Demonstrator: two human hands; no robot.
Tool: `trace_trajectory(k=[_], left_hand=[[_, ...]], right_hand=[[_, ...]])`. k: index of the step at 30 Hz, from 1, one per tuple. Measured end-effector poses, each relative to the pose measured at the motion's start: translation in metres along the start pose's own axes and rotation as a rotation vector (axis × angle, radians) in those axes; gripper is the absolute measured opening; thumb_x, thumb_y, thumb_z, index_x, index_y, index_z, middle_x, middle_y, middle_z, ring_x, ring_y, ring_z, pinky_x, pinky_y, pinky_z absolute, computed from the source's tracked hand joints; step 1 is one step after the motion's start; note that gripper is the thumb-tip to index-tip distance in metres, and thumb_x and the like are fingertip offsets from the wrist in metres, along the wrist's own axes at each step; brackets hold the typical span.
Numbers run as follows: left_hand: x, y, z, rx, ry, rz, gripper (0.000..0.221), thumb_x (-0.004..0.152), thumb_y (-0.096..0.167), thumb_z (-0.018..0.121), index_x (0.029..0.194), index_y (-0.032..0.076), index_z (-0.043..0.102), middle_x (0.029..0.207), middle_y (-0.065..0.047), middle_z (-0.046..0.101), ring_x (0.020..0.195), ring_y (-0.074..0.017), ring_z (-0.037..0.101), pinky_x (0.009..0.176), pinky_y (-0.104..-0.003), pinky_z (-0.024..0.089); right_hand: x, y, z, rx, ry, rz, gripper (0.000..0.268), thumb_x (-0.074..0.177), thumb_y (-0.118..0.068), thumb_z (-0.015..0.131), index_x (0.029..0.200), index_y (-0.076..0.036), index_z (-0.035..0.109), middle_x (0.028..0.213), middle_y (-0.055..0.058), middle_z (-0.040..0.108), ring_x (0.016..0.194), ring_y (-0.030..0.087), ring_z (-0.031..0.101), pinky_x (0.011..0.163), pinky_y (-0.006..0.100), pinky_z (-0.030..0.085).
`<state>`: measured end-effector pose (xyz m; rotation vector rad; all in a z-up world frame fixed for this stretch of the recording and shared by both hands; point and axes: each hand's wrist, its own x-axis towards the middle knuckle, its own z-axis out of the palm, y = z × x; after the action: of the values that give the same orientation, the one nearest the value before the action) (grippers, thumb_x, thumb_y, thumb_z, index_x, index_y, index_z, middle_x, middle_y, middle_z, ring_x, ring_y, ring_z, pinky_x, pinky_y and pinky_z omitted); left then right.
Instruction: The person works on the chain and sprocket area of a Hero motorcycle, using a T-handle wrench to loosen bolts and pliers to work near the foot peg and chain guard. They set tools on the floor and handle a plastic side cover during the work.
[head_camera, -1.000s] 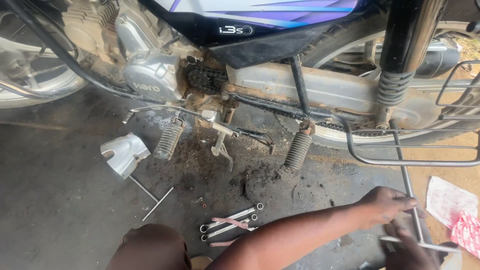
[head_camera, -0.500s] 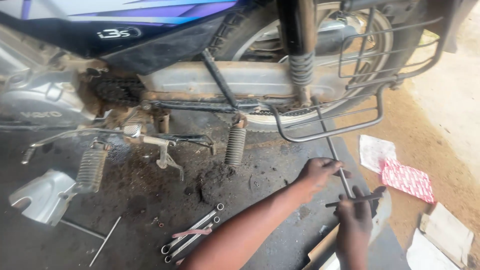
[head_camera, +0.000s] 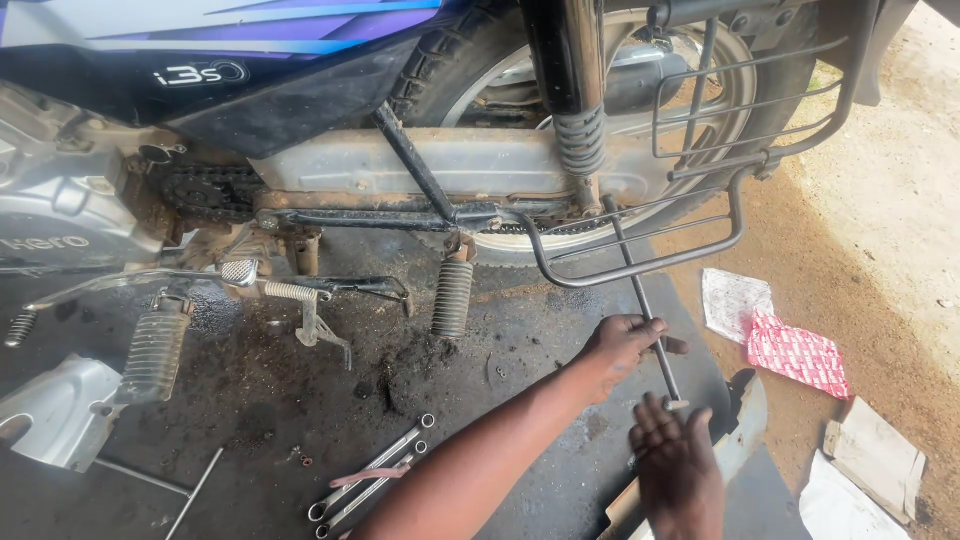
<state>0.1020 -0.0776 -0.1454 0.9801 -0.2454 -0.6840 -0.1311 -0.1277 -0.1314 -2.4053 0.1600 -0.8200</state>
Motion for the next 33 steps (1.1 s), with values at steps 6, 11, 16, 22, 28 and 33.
trace_trajectory(k=[6,11,16,22,28,33], left_hand=[[-0.018,0.037,0.018,0.105,0.017,-0.034,0.033,0.112,0.031,0.048,0.117,0.005,0.067,0.114,-0.001,0.077,0.083,-0.0036,0.052,0.073,-0.022,0.041],[-0.003,0.025,0.014,0.029,-0.019,-0.003,0.030,0.113,0.031,0.047,0.120,0.008,0.065,0.113,-0.003,0.076,0.075,-0.0040,0.048,0.067,-0.022,0.039],[0.004,0.011,0.006,-0.038,-0.037,-0.005,0.030,0.114,0.029,0.047,0.123,0.004,0.061,0.115,-0.009,0.076,0.092,-0.0112,0.061,0.080,-0.027,0.046],[0.008,0.007,0.002,-0.015,-0.011,0.006,0.028,0.112,0.027,0.049,0.123,0.004,0.062,0.114,-0.008,0.076,0.111,-0.0164,0.068,0.097,-0.032,0.050],[0.016,-0.015,-0.023,0.132,0.064,0.008,0.035,0.109,0.028,0.052,0.127,0.000,0.065,0.119,-0.009,0.075,0.116,-0.0172,0.065,0.103,-0.034,0.046],[0.034,-0.006,-0.057,0.014,0.352,0.097,0.046,0.103,0.026,0.054,0.146,0.011,0.051,0.134,-0.010,0.066,0.117,-0.0162,0.063,0.099,-0.037,0.051]], right_hand=[[0.040,0.016,0.024,-0.001,-0.082,-0.125,0.025,0.083,0.008,0.059,0.107,0.002,0.065,0.117,0.019,0.067,0.114,0.036,0.063,0.103,0.044,0.047],[0.004,0.103,0.057,0.693,-0.444,0.367,0.029,0.082,0.004,0.059,0.108,0.000,0.071,0.099,0.015,0.076,0.098,0.032,0.071,0.092,0.044,0.056],[0.080,0.023,0.027,1.168,-0.071,1.189,0.045,0.106,-0.048,0.040,0.125,-0.012,0.058,0.104,0.011,0.073,0.098,0.028,0.068,0.089,0.043,0.050],[0.081,0.058,0.021,0.125,-0.193,0.735,0.066,0.111,-0.051,0.038,0.134,-0.001,0.074,0.088,0.027,0.065,0.081,0.040,0.063,0.075,0.054,0.048],[0.108,0.051,0.053,0.484,-0.257,0.579,0.048,0.094,-0.031,0.061,0.129,0.002,0.064,0.083,0.003,0.071,0.080,0.013,0.064,0.079,0.032,0.050],[0.088,0.098,0.096,1.196,-0.146,0.787,0.038,0.104,-0.016,0.054,0.127,0.014,0.057,0.077,0.003,0.046,0.073,0.016,0.044,0.085,0.037,0.044]])
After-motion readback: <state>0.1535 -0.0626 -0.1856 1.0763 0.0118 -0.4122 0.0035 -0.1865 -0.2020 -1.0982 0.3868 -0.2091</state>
